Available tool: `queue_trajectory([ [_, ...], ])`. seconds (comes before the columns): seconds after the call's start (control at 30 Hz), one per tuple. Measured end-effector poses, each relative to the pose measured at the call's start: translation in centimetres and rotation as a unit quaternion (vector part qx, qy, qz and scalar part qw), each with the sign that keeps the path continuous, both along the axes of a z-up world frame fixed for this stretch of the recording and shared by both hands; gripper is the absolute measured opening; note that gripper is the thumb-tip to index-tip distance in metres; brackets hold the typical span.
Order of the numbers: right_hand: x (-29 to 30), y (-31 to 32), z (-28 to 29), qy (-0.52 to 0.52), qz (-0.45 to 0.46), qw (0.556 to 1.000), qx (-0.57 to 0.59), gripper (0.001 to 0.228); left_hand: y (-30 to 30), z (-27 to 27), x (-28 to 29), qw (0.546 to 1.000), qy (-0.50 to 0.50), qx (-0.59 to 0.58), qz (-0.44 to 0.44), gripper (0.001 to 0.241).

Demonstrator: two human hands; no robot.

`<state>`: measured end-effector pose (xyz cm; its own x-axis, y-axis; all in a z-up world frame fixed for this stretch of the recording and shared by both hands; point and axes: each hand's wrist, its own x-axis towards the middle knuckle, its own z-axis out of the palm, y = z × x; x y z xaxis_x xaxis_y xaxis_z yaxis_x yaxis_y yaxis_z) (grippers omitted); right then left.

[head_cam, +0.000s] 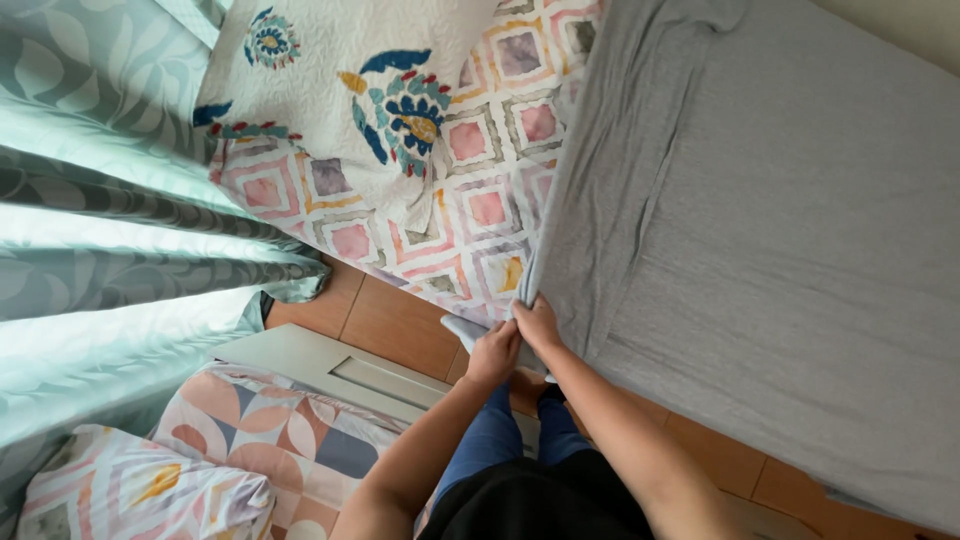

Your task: Fold a grey bedsheet on a bed.

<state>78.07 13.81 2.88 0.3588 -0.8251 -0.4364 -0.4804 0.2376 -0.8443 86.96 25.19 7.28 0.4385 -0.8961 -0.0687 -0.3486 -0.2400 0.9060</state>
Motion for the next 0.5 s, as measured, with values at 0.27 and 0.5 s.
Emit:
queue_trajectory([
  [0.27,-5.2,0.3,0.9,0.124,0.035,0.992,-0.008,0.062,-12.5,4.0,1.2,0.996,-0.030,0.073,0.034,0.055],
  [0.5,-8.5,0.7,3.9,0.030,-0.037,0.997,-0.059,0.051,-24.1,-3.7,-1.2,0.976,-0.092,0.182,-0.074,0.046],
])
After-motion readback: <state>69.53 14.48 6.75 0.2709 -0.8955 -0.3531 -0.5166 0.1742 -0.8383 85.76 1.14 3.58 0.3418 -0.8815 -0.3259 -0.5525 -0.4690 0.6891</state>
